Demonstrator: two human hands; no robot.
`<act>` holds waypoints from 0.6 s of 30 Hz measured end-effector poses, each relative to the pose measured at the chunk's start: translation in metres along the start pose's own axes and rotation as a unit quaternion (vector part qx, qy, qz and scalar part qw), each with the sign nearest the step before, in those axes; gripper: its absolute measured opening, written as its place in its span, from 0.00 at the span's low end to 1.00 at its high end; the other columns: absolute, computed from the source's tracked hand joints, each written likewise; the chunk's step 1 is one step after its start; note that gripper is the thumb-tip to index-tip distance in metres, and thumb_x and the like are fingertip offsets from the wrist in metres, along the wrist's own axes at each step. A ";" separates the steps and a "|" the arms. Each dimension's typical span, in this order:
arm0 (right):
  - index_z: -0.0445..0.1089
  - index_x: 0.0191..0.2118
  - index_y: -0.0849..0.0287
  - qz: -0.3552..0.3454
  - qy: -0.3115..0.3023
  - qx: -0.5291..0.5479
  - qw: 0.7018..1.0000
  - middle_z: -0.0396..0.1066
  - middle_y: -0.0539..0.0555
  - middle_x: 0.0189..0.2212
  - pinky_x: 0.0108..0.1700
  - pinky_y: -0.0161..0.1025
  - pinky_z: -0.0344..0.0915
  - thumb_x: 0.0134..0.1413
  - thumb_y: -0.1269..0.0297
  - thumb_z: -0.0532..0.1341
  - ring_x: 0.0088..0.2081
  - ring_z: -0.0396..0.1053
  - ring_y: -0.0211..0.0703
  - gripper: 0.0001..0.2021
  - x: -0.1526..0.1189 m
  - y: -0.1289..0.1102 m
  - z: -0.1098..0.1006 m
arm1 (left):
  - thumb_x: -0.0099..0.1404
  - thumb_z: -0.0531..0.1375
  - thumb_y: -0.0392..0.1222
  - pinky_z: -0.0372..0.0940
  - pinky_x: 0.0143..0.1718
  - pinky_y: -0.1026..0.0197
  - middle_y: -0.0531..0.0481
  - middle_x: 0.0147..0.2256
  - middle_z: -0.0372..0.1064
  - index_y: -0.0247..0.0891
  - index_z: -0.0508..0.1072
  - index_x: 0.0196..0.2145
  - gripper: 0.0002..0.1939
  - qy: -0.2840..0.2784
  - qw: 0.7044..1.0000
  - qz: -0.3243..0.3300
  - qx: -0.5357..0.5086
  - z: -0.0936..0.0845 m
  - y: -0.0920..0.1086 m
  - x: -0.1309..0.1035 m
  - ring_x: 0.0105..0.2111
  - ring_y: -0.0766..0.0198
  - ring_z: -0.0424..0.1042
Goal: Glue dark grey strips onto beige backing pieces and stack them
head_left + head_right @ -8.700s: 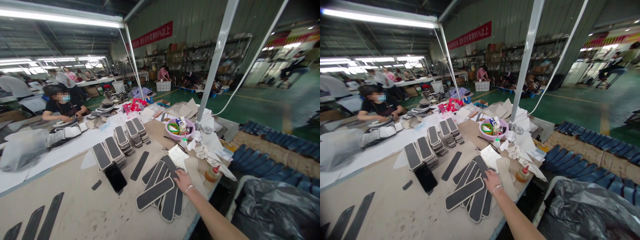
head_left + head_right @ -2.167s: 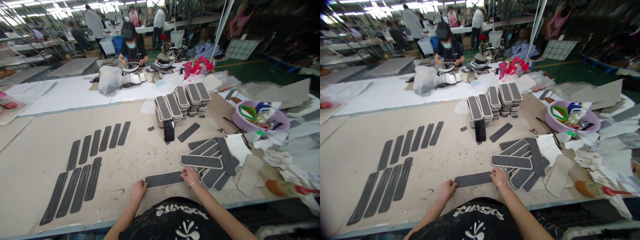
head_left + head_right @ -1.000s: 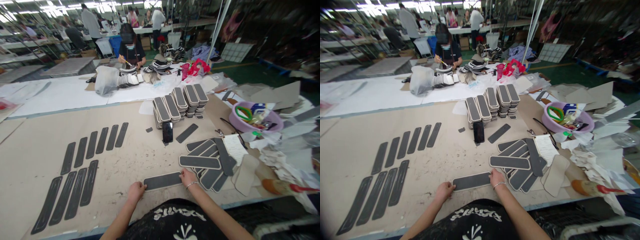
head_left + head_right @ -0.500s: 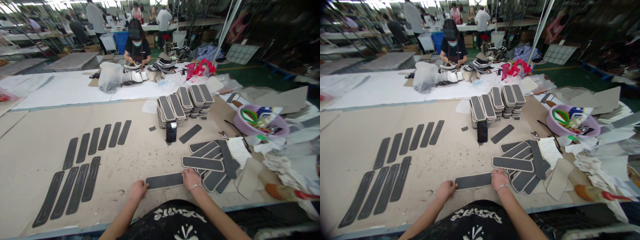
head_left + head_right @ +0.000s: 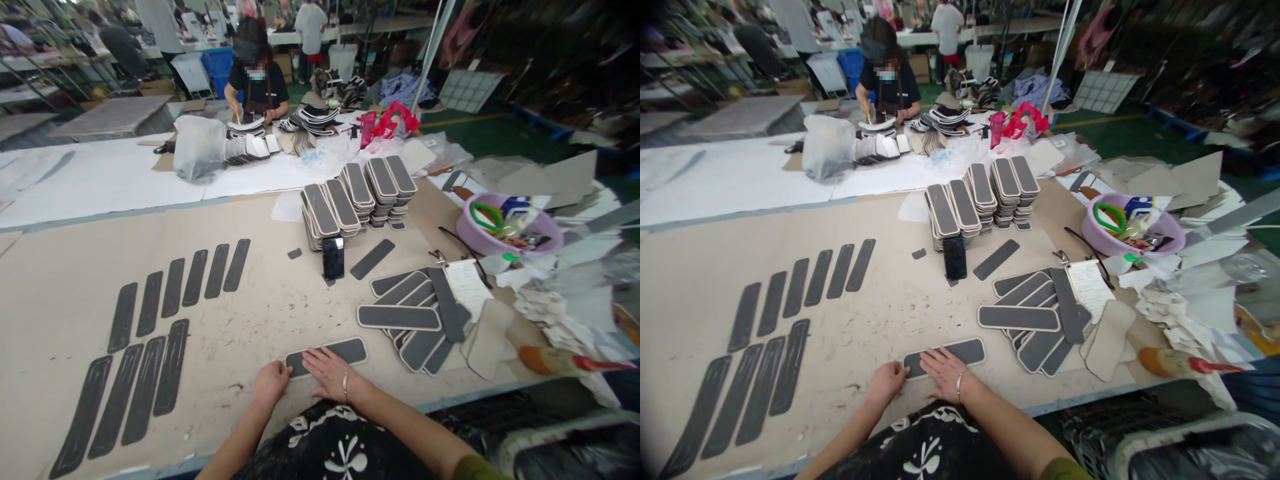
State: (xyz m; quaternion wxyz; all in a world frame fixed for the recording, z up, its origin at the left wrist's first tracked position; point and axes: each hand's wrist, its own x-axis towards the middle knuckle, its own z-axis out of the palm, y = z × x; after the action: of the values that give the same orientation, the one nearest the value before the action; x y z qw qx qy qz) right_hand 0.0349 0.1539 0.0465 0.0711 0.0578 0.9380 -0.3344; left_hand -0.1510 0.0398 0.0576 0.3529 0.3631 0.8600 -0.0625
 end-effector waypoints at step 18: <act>0.33 0.64 0.52 0.176 0.109 -0.149 0.967 0.38 0.51 0.64 0.62 0.54 0.40 0.55 0.50 0.50 0.64 0.36 0.49 0.35 -0.090 0.076 0.012 | 0.67 0.44 0.42 0.58 0.46 0.63 0.44 0.44 0.69 0.37 0.68 0.43 0.16 0.115 0.989 0.084 -0.044 0.001 0.006 -0.042 0.45 0.63 0.67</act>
State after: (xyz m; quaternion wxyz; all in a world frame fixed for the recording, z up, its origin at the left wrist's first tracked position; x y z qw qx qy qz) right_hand 0.1366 0.1990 0.0060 0.0338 0.2470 0.9543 -0.1648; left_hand -0.1258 0.0195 0.0853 0.2715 0.4231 0.8631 0.0479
